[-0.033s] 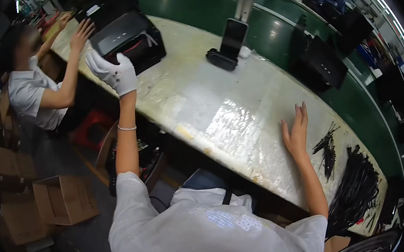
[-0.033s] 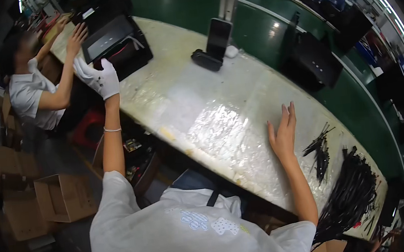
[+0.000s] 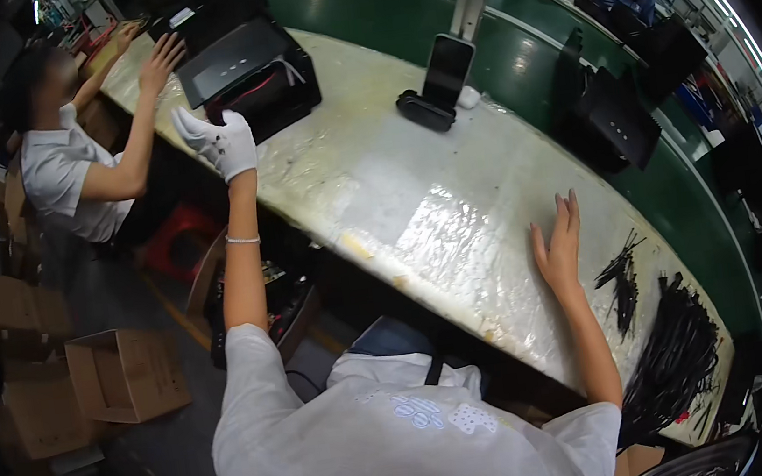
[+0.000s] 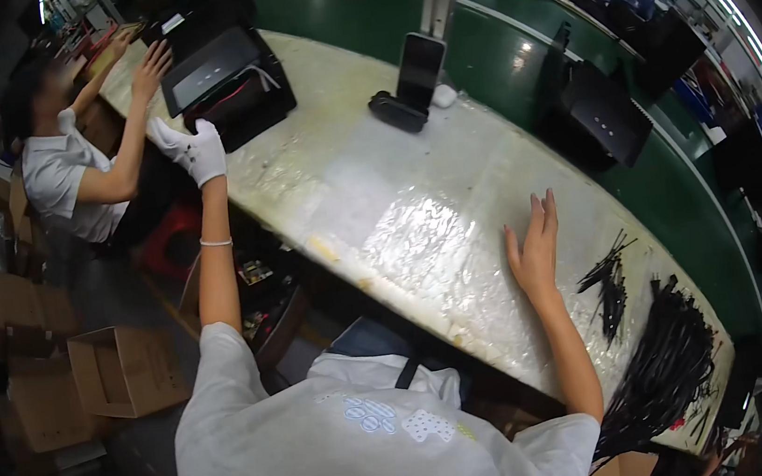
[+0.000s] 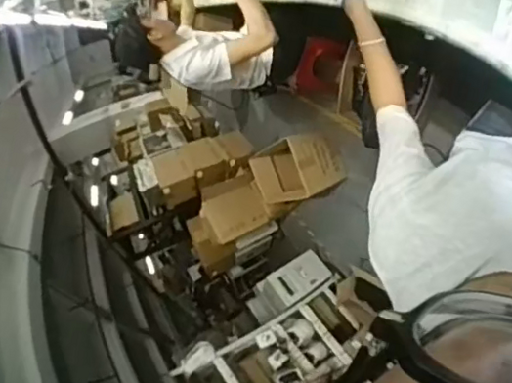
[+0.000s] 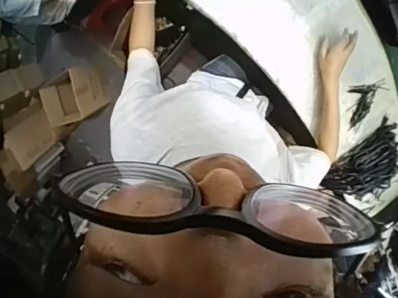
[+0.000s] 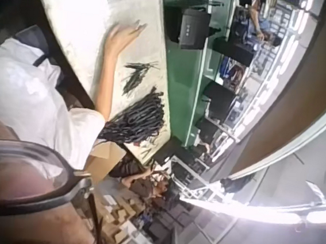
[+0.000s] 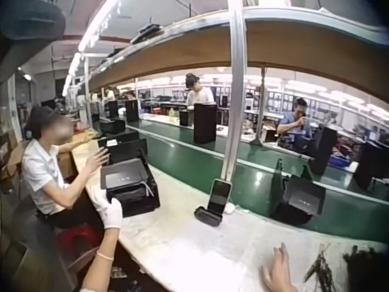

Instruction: Assembling electronic components and wiring into a plastic housing at a manual assembly station.

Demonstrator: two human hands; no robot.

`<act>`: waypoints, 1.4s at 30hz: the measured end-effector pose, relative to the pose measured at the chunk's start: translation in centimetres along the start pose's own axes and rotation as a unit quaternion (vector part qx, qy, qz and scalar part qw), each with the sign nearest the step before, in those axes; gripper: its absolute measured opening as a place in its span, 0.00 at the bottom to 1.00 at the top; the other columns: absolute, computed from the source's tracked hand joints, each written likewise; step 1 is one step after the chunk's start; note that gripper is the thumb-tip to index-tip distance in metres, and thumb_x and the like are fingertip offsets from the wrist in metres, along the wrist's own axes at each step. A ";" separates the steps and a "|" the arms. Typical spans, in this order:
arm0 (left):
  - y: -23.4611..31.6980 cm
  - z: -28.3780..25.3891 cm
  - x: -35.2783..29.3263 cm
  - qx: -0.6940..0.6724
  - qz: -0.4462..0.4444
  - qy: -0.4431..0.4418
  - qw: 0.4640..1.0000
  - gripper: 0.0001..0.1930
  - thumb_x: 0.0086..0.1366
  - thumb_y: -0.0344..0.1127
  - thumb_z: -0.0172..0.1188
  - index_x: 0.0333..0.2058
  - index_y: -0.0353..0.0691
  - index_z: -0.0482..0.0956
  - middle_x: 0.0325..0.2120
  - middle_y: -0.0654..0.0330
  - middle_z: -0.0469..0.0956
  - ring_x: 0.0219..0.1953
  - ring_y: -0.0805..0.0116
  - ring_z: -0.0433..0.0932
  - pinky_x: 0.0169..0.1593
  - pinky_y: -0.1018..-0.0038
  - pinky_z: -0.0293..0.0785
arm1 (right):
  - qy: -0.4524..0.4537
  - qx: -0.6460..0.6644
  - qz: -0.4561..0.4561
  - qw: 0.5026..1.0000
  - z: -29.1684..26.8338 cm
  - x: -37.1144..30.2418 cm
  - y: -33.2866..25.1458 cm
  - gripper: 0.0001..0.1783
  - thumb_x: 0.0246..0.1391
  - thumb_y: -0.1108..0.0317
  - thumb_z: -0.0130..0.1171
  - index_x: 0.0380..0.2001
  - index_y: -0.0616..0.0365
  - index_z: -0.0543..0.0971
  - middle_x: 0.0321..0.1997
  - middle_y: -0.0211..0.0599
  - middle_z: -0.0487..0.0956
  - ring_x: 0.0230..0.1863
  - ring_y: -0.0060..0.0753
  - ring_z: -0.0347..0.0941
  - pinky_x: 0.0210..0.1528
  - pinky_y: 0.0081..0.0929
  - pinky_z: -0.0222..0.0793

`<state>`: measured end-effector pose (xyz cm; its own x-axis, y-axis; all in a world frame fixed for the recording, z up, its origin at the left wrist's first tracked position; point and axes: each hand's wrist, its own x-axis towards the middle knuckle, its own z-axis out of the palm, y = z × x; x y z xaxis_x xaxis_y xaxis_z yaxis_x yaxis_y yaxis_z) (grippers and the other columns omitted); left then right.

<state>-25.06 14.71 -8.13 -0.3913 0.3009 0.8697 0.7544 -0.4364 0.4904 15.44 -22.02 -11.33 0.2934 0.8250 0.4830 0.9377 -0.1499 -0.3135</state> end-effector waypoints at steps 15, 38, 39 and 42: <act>-6.4 -5.1 -3.8 -0.161 -0.202 -0.288 0.922 0.28 0.56 0.25 0.49 0.58 0.32 0.69 0.53 0.45 0.76 0.55 0.49 0.74 0.60 0.67 0.66 | -0.092 0.086 -0.066 0.990 4.2 0.5 -9.6 0.37 0.58 0.58 0.60 0.63 0.68 0.60 0.70 0.66 0.54 0.68 0.64 0.56 0.68 0.45 0.56; 12.0 -29.1 -21.6 -0.312 0.005 -0.634 0.708 0.33 0.60 0.31 0.55 0.63 0.29 0.58 0.63 0.41 0.58 0.65 0.43 0.60 0.67 0.56 0.52 | -0.168 0.297 0.092 0.936 -11.1 -13.9 -9.1 0.06 0.51 0.76 0.54 0.34 0.63 0.75 0.32 0.55 0.74 0.36 0.63 0.69 0.39 0.44 0.67; 13.3 -26.9 -20.9 -0.329 0.012 -0.624 0.709 0.29 0.58 0.27 0.55 0.60 0.28 0.65 0.61 0.35 0.59 0.63 0.35 0.60 0.66 0.51 0.56 | -0.155 0.286 0.093 0.941 -10.9 -13.0 -8.5 0.04 0.53 0.74 0.54 0.33 0.63 0.75 0.31 0.54 0.74 0.34 0.62 0.69 0.38 0.45 0.67; 13.6 -20.1 -21.6 -0.224 0.324 -0.550 0.736 0.19 0.52 0.24 0.54 0.45 0.27 0.77 0.56 0.18 0.58 0.57 0.19 0.62 0.56 0.41 0.67 | -0.107 0.258 0.112 0.954 -9.1 -10.5 -6.0 0.06 0.57 0.70 0.56 0.32 0.62 0.76 0.29 0.51 0.75 0.33 0.58 0.71 0.39 0.43 0.68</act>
<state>-16.90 -14.74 -19.09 0.8240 0.3039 0.4782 0.2486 -0.9523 0.1768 8.42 -34.78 -7.05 0.3798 0.9040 0.1962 0.6236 -0.0935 -0.7761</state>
